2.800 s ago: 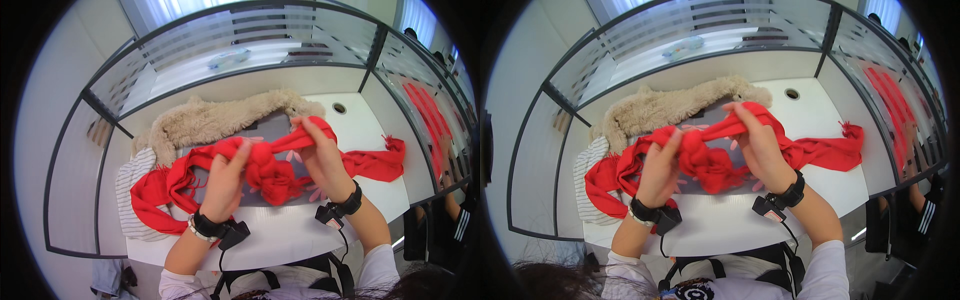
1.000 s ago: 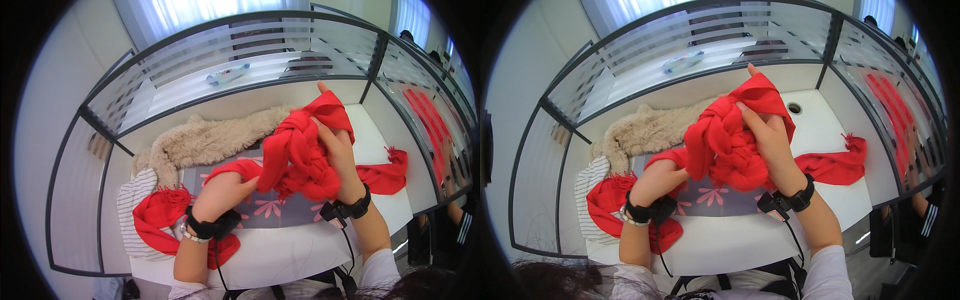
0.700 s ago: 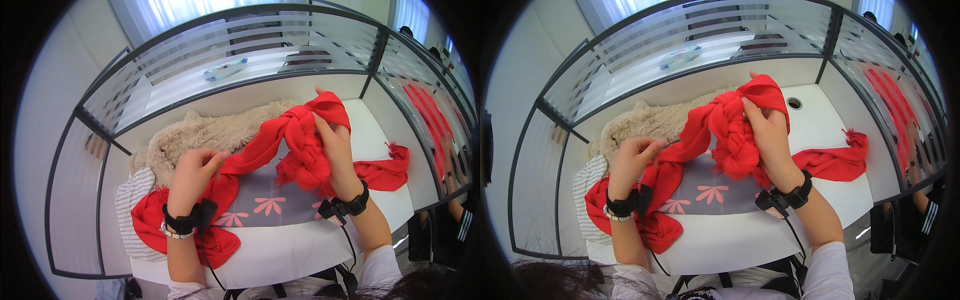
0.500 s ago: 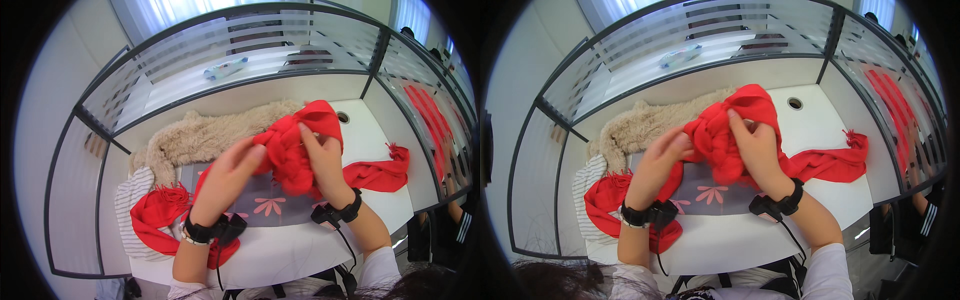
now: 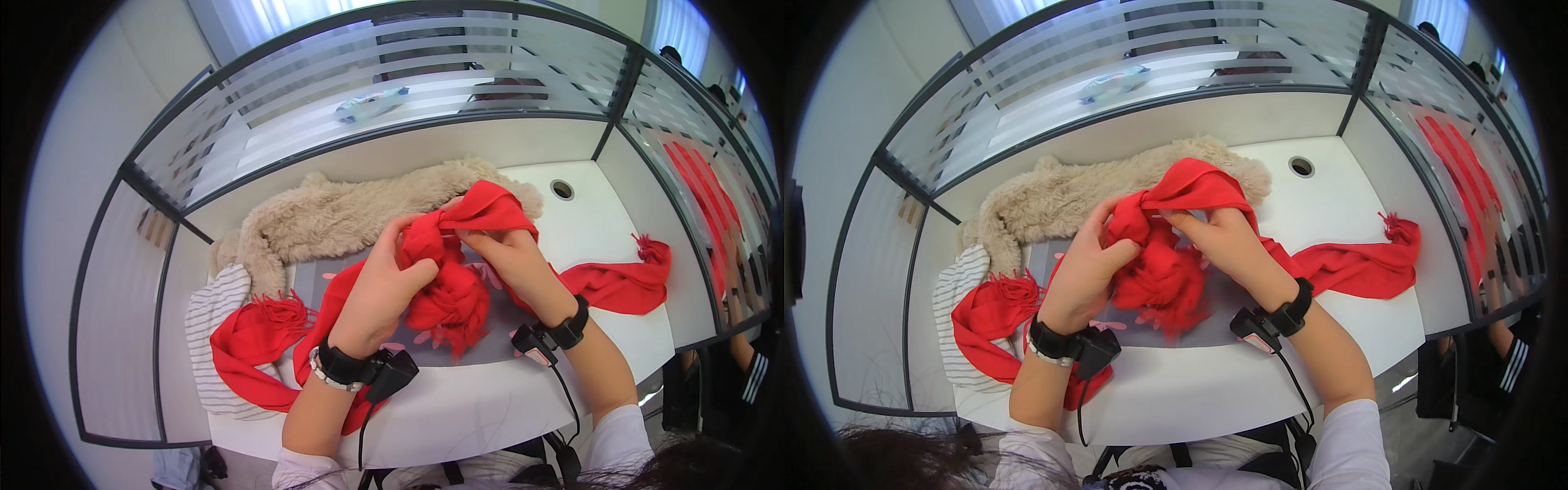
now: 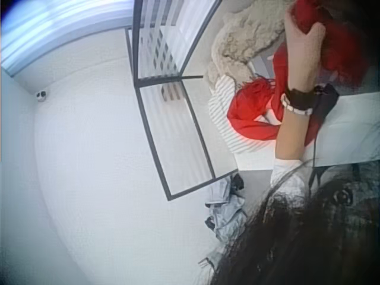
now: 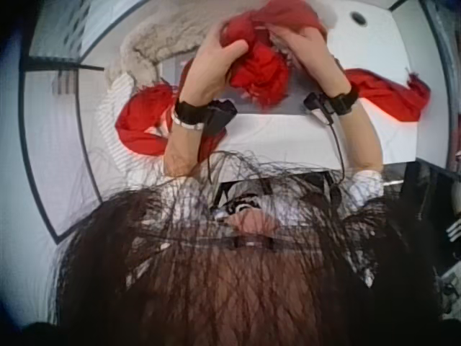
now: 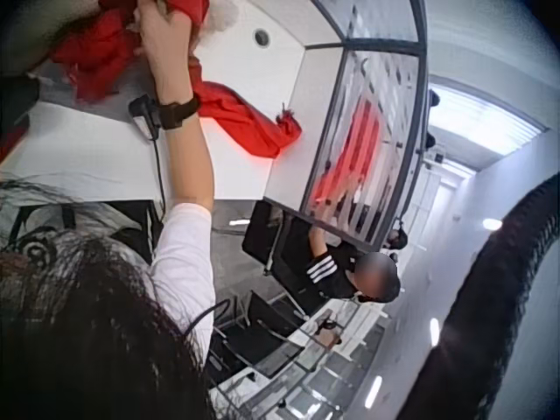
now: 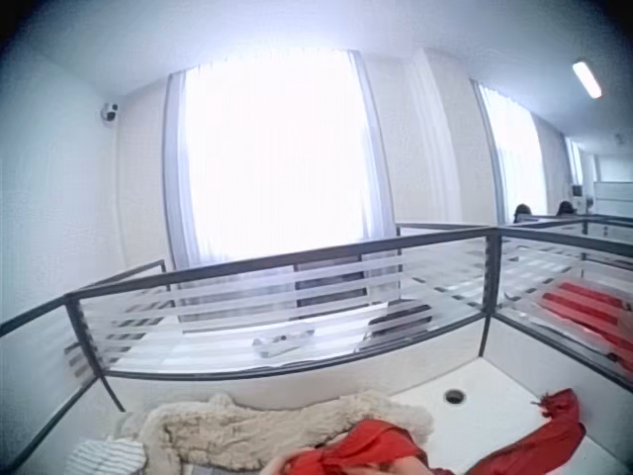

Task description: The person folds a red scarf on a white table by repeatedly gathering, twisting, and arranging the fabric into a compact bundle. The person uses both hands to smooth and align the scarf sections before finalizing the fold.

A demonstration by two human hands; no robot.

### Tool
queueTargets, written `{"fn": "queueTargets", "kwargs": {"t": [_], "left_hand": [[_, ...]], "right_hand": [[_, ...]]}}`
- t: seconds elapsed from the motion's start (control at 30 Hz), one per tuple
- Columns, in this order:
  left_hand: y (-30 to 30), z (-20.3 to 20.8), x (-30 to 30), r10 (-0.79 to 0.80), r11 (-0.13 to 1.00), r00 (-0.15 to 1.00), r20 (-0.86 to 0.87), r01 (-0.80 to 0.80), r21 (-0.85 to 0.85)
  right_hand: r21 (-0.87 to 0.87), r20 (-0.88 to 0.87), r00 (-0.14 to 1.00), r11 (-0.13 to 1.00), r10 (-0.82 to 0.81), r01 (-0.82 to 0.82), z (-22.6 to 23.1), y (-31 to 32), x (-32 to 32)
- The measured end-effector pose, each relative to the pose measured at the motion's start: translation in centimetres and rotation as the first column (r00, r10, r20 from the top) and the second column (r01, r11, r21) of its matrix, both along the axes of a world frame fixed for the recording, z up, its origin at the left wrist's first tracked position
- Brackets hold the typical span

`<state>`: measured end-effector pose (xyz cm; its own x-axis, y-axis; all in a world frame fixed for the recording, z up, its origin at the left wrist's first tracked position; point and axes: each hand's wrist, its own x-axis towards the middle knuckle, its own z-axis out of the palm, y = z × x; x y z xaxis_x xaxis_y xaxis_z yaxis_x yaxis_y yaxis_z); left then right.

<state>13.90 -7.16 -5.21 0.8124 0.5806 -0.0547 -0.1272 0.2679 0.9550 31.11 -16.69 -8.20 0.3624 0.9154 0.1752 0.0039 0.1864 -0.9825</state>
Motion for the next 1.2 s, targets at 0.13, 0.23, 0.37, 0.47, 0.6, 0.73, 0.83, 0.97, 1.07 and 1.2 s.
{"fn": "queueTargets", "kwargs": {"t": [0.13,0.23,0.37,0.47,0.6,0.73,0.83,0.97,1.07,1.2], "left_hand": [[0.1,0.8,-0.3,-0.04,0.992,0.998,0.052,0.046,-0.116],[-0.2,1.3,-0.2,-0.008,0.996,0.999,0.053,0.013,-0.084],[0.6,1.1,-0.5,0.008,0.966,0.998,-0.057,0.007,0.259],[0.8,0.8,-0.5,0.114,0.563,0.991,-0.072,-0.005,0.826],[0.6,0.8,-0.3,0.158,0.482,0.981,-0.115,0.025,0.876],[0.2,0.9,-0.2,0.21,0.377,0.971,-0.114,0.027,0.926],[0.0,1.8,-0.4,0.283,0.315,0.949,-0.142,0.048,0.948],[2.0,-0.8,-0.6,0.137,0.761,0.982,-0.13,-0.02,0.648],[1.4,-2.1,0.0,-0.115,0.946,0.957,-0.266,0.187,0.265],[1.9,-4.5,0.1,-0.123,0.887,0.951,-0.283,0.233,0.399]], "right_hand": [[-0.044,-0.169,0.983,0.996,0.074,-0.082,-0.5,0.1,-0.7],[0.035,0.058,0.998,0.999,0.017,-0.019,0.1,0.0,-1.3],[0.045,0.263,0.965,0.999,0.009,-0.021,0.2,-0.2,-0.9],[-0.021,0.385,0.923,1.0,0.019,-0.012,0.7,-0.4,-0.6],[-0.322,0.102,0.99,0.945,0.096,-0.058,1.5,-0.7,-0.5],[-0.292,-0.417,0.895,0.909,0.158,-0.296,2.0,-0.5,0.1],[-0.222,-0.535,0.823,0.908,0.191,-0.355,2.2,-0.6,0.9],[-0.234,-0.537,0.841,0.946,0.068,-0.226,3.4,-0.9,0.3],[-0.21,-0.506,0.861,0.959,0.06,-0.19,2.5,-0.7,0.4],[-0.226,-0.384,0.915,0.949,0.122,-0.221,2.7,-0.7,0.5]]}}
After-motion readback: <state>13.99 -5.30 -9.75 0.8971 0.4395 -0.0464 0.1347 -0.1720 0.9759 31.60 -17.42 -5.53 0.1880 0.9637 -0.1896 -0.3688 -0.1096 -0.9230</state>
